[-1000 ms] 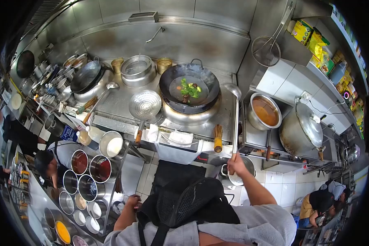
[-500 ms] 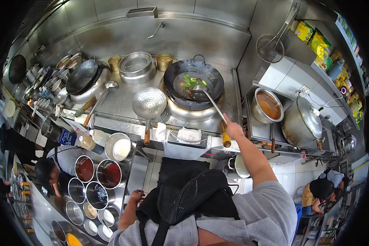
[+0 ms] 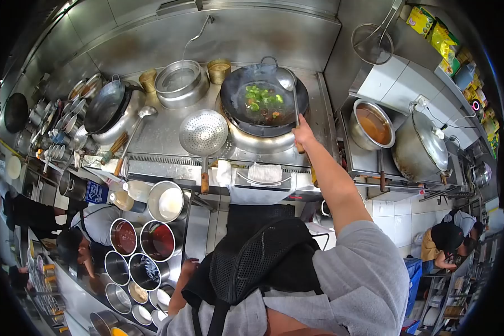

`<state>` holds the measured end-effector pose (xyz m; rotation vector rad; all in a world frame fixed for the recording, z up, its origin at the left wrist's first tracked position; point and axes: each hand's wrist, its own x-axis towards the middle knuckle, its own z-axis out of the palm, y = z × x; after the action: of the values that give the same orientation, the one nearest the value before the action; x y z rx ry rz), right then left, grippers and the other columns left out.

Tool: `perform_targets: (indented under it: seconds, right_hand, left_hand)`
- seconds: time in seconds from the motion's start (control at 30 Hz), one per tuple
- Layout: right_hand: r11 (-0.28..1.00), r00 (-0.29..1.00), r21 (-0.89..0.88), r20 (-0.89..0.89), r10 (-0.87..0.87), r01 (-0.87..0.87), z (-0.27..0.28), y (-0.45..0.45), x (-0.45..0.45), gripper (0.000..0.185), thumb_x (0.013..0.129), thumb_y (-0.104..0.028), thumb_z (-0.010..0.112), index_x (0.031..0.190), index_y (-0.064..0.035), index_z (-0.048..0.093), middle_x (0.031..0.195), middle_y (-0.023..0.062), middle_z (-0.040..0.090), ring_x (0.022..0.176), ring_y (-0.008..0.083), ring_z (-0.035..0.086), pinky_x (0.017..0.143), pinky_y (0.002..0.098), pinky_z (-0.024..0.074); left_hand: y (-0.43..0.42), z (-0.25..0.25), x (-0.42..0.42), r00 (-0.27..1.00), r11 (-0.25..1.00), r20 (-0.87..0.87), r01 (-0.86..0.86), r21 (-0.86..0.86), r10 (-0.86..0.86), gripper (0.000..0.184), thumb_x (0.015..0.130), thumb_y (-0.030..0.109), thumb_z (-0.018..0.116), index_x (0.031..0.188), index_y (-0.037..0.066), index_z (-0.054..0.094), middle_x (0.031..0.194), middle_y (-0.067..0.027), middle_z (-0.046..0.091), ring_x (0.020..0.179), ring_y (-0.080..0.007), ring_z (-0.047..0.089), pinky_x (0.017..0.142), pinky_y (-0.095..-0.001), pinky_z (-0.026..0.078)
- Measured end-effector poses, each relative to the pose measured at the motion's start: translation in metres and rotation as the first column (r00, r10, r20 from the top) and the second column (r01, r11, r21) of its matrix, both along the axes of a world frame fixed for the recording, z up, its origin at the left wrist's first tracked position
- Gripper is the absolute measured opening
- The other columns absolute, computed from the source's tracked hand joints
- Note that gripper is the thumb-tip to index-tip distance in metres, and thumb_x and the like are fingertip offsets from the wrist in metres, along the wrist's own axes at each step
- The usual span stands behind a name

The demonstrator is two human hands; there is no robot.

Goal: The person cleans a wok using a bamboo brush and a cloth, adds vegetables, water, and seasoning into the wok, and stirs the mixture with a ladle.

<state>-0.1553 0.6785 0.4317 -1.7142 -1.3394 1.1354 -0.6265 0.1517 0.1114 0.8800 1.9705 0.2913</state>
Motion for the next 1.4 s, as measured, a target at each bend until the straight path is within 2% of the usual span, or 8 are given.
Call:
perform_targets:
  seconds: [0.07, 0.17, 0.43, 0.53, 0.93, 1.23, 1.33, 1.4]
  right_hand:
    - [1.0, 1.0, -0.007, -0.008, 0.006, -0.006, -0.007, 0.016, -0.002, 0.084, 0.085, 0.0, 0.055, 0.156, -0.0184, 0.015, 0.073, 0.0098, 0.056, 0.048, 0.0164, 0.05, 0.041, 0.0352, 0.0439]
    - [0.996, 0.99, -0.087, -0.136, 0.019, -0.031, -0.007, 0.019, -0.002, 0.084, 0.088, 0.0, 0.054, 0.157, -0.0198, 0.01, 0.07, 0.0067, 0.053, 0.049, 0.0147, 0.049, 0.042, 0.0341, 0.0433]
    - [0.966, 0.865, -0.17, -0.493, 0.09, -0.197, -0.017, 0.036, 0.006, 0.086, 0.093, -0.006, 0.056, 0.157, -0.0237, 0.002, 0.07, 0.0032, 0.05, 0.05, 0.013, 0.048, 0.044, 0.032, 0.0431]
    - [0.946, 0.794, -0.202, -0.602, 0.084, -0.253, -0.018, 0.039, 0.007, 0.087, 0.093, -0.008, 0.057, 0.157, -0.0248, 0.001, 0.07, 0.0038, 0.051, 0.052, 0.0131, 0.048, 0.044, 0.0325, 0.0436]
    - [0.848, 0.717, -0.264, -0.674, 0.179, -0.459, -0.03, 0.016, 0.041, 0.084, 0.095, -0.007, 0.056, 0.156, -0.0324, 0.003, 0.071, 0.0031, 0.052, 0.05, 0.0118, 0.048, 0.042, 0.0305, 0.0448]
    - [0.828, 0.867, -0.291, -0.3, 0.397, -0.479, -0.001, -0.046, 0.077, 0.082, 0.094, -0.007, 0.057, 0.156, -0.0328, 0.01, 0.067, 0.0004, 0.049, 0.05, 0.0096, 0.047, 0.041, 0.0295, 0.0437]
    - [0.842, 0.887, -0.281, -0.137, 0.44, -0.461, -0.007, -0.063, 0.084, 0.084, 0.092, -0.005, 0.059, 0.156, -0.0325, 0.011, 0.065, 0.0025, 0.048, 0.05, 0.0108, 0.049, 0.042, 0.0308, 0.0442]
    - [0.863, 0.843, -0.042, 0.198, 0.501, -0.503, -0.043, -0.068, 0.096, 0.084, 0.091, -0.008, 0.059, 0.156, -0.0334, 0.011, 0.07, 0.011, 0.059, 0.056, 0.0228, 0.06, 0.053, 0.0416, 0.0498]
  left_hand:
    - [0.016, -0.002, 0.006, 0.988, 0.993, 0.105, -0.106, -0.058, 0.112, 0.018, 0.083, 0.015, 0.066, 0.098, 0.01, 0.074, 0.09, -0.0151, 0.073, 0.079, -0.025, 0.072, 0.071, -0.0353, 0.057]
    - [0.031, -0.006, 0.025, 0.996, 0.989, 0.085, -0.015, 0.146, 0.003, 0.028, 0.079, 0.009, 0.072, 0.107, 0.004, 0.07, 0.094, -0.0138, 0.073, 0.081, -0.0196, 0.07, 0.072, -0.0323, 0.056]
    - [0.07, -0.001, 0.072, 0.949, 0.988, 0.297, -0.137, 0.073, 0.11, 0.029, 0.081, 0.013, 0.07, 0.108, 0.004, 0.07, 0.091, -0.0137, 0.073, 0.084, -0.0205, 0.07, 0.077, -0.0324, 0.056]
    - [0.066, 0.013, 0.079, 0.99, 0.992, 0.135, -0.062, 0.109, 0.047, 0.03, 0.079, 0.012, 0.069, 0.109, 0.006, 0.07, 0.09, -0.0139, 0.073, 0.083, -0.0204, 0.07, 0.076, -0.0327, 0.056]
    - [0.012, -0.002, 0.095, 0.992, 0.993, 0.07, -0.105, 0.045, 0.102, 0.031, 0.079, 0.009, 0.066, 0.109, 0.007, 0.07, 0.088, -0.0142, 0.072, 0.078, -0.02, 0.069, 0.071, -0.0319, 0.056]
    - [0.076, 0.074, 0.119, 0.979, 0.987, 0.129, -0.162, 0.011, 0.16, 0.031, 0.079, 0.008, 0.065, 0.109, 0.007, 0.07, 0.087, -0.0143, 0.072, 0.076, -0.0202, 0.069, 0.068, -0.0318, 0.056]
    - [0.102, 0.082, 0.114, 0.927, 0.968, 0.289, -0.211, -0.133, 0.241, 0.039, 0.082, 0.002, 0.055, 0.121, 0.007, 0.061, 0.092, -0.0151, 0.071, 0.066, -0.02, 0.066, 0.053, -0.0339, 0.051]
    - [0.121, 0.103, 0.121, 0.926, 0.981, 0.328, -0.159, -0.108, 0.186, 0.044, 0.085, 0.0, 0.048, 0.127, 0.006, 0.052, 0.096, -0.0154, 0.071, 0.059, -0.0171, 0.063, 0.043, -0.032, 0.045]
